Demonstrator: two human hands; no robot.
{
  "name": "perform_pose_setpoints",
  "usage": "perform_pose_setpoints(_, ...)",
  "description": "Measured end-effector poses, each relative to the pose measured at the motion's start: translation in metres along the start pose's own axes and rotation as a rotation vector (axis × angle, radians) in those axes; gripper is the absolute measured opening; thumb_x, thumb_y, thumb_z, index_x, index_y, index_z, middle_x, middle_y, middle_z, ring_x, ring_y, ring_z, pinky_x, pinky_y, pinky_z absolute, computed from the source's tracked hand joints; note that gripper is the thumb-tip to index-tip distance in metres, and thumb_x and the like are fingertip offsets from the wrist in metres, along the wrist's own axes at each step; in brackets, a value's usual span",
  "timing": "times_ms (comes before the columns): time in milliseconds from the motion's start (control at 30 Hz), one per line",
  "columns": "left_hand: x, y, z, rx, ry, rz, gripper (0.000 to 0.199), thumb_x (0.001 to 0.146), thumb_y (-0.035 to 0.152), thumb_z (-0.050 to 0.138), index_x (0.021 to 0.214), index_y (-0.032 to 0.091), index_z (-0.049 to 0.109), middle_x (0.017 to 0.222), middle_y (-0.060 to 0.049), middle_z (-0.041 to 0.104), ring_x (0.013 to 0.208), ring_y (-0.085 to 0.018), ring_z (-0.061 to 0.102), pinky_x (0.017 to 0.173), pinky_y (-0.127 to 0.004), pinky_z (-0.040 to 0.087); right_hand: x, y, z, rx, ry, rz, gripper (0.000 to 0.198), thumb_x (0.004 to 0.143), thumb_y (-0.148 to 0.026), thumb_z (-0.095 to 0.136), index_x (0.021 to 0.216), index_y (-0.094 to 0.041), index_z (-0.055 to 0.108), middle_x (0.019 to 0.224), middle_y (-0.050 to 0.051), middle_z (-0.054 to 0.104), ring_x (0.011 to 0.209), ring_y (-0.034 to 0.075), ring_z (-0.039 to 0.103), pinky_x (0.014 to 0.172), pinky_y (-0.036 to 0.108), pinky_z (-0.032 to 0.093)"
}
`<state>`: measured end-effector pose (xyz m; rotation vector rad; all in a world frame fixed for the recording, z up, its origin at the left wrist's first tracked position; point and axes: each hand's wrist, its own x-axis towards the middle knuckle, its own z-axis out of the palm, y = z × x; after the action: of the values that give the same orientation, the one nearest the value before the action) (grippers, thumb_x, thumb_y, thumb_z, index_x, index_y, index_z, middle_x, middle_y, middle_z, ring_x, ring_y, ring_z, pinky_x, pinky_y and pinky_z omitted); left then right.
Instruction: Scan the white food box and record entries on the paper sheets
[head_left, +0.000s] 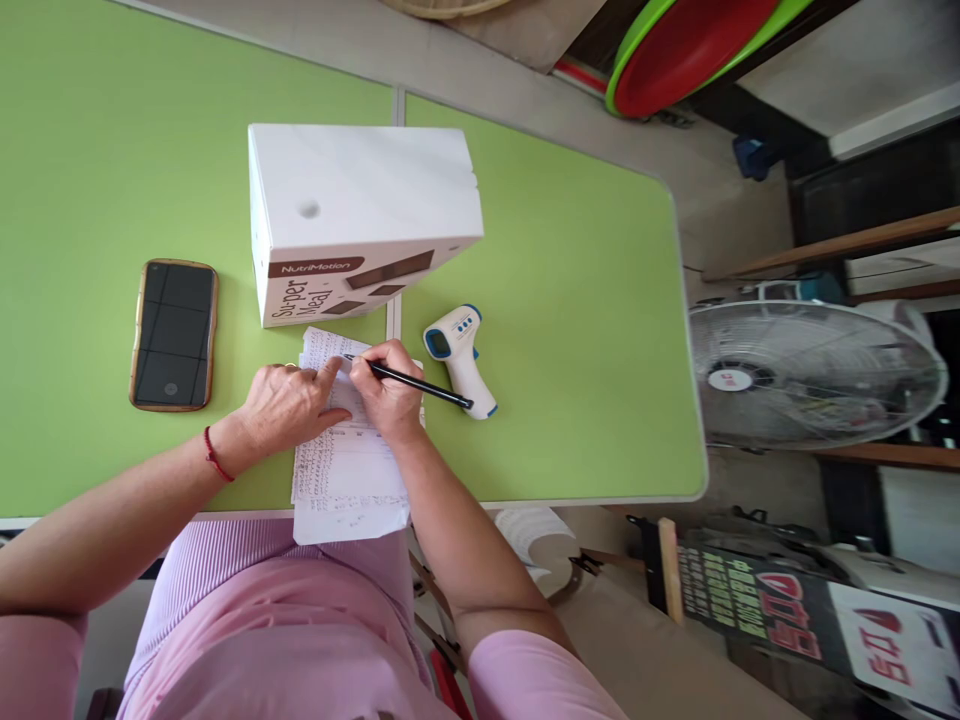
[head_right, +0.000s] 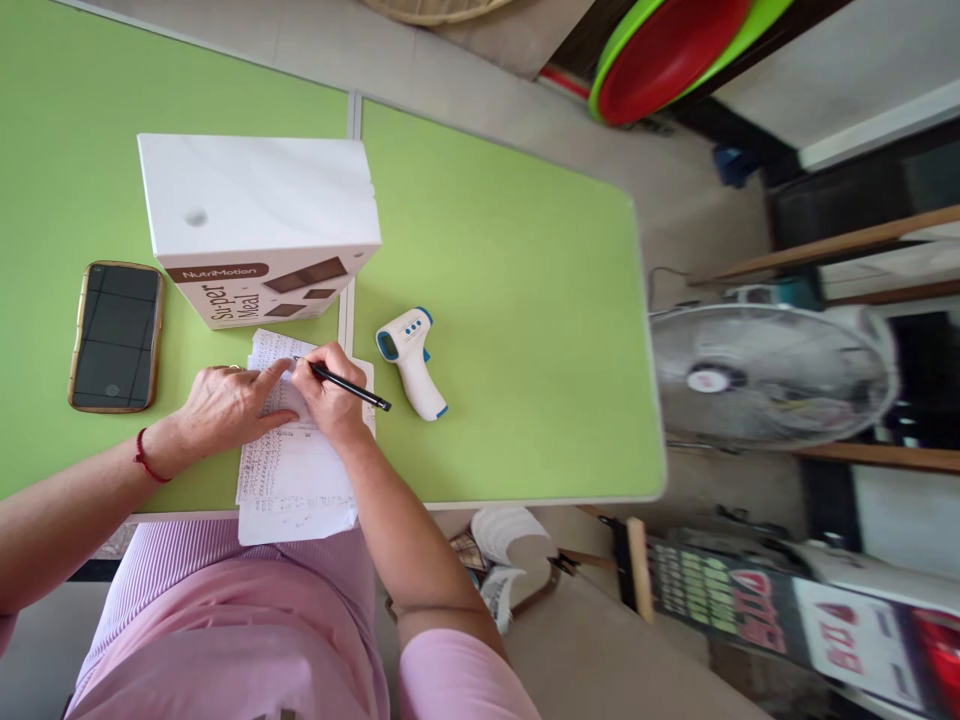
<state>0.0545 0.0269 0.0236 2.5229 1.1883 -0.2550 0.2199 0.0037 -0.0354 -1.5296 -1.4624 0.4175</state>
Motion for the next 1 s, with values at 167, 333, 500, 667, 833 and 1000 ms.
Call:
perform_pose_setpoints(167, 0.0003, 0.0004, -0.0026, 0.006, -0.024, -0.010, 0.065, 0.097, 0.058, 0.064, 0.146, 0.017, 0.053, 0.088, -0.016, 0.079, 0.082, -0.033, 0.077, 0.065, -0.035, 0.054, -0.0002, 0.0004, 0.0000, 0.035, -0.034, 0.052, 0.016, 0.088, -0.034, 0.060, 0.076, -0.025, 0.053, 0.062, -0.005, 0.061, 0.053, 0.011, 0.055, 0.056, 0.024, 0.049)
perform_pose_setpoints(333, 0.0002, -0.0003, -0.0003, 0.016, 0.021, 0.006, 0.063, 0.095, 0.058, 0.065, 0.143, 0.017, 0.055, 0.084, -0.014, 0.079, 0.078, -0.031, 0.076, 0.062, -0.033, 0.051, -0.0005, 0.0008, 0.0008, -0.001, 0.007, 0.043, 0.017, 0.087, -0.035, 0.060, 0.075, -0.025, 0.054, 0.061, -0.005, 0.062, 0.052, 0.011, 0.055, 0.055, 0.024, 0.049)
perform_pose_setpoints(500, -0.0003, 0.0004, -0.0013, -0.010, 0.011, -0.001, 0.065, 0.095, 0.057, 0.067, 0.144, 0.016, 0.055, 0.086, -0.015, 0.079, 0.080, -0.032, 0.077, 0.064, -0.034, 0.053, 0.0000, 0.0001, 0.0010, 0.007, 0.006, 0.035, 0.017, 0.087, -0.034, 0.060, 0.075, -0.025, 0.053, 0.060, -0.006, 0.061, 0.051, 0.011, 0.055, 0.054, 0.024, 0.048)
perform_pose_setpoints(667, -0.0004, 0.0004, -0.0031, 0.008, -0.013, 0.000, 0.065, 0.096, 0.058, 0.064, 0.145, 0.016, 0.054, 0.087, -0.015, 0.079, 0.080, -0.032, 0.076, 0.063, -0.034, 0.052, -0.0001, 0.0002, 0.0006, 0.021, 0.000, 0.024, 0.017, 0.087, -0.033, 0.060, 0.075, -0.025, 0.052, 0.060, -0.006, 0.060, 0.051, 0.010, 0.055, 0.054, 0.023, 0.048)
perform_pose_setpoints(833, 0.0000, 0.0001, -0.0009, 0.030, -0.015, -0.001, 0.065, 0.097, 0.058, 0.063, 0.146, 0.016, 0.052, 0.087, -0.015, 0.079, 0.080, -0.031, 0.076, 0.063, -0.033, 0.051, -0.0017, 0.0013, 0.0004, -0.007, 0.041, 0.037, 0.016, 0.087, -0.032, 0.059, 0.075, -0.025, 0.053, 0.060, -0.006, 0.059, 0.051, 0.010, 0.054, 0.054, 0.024, 0.048)
perform_pose_setpoints(1000, 0.0000, 0.0002, -0.0002, 0.002, -0.007, -0.008, 0.066, 0.096, 0.056, 0.066, 0.146, 0.016, 0.053, 0.086, -0.015, 0.078, 0.080, -0.031, 0.075, 0.065, -0.033, 0.052, -0.0025, 0.0022, 0.0005, -0.032, 0.084, 0.011, 0.015, 0.088, -0.031, 0.058, 0.076, -0.024, 0.052, 0.060, -0.007, 0.056, 0.051, 0.010, 0.053, 0.054, 0.023, 0.047)
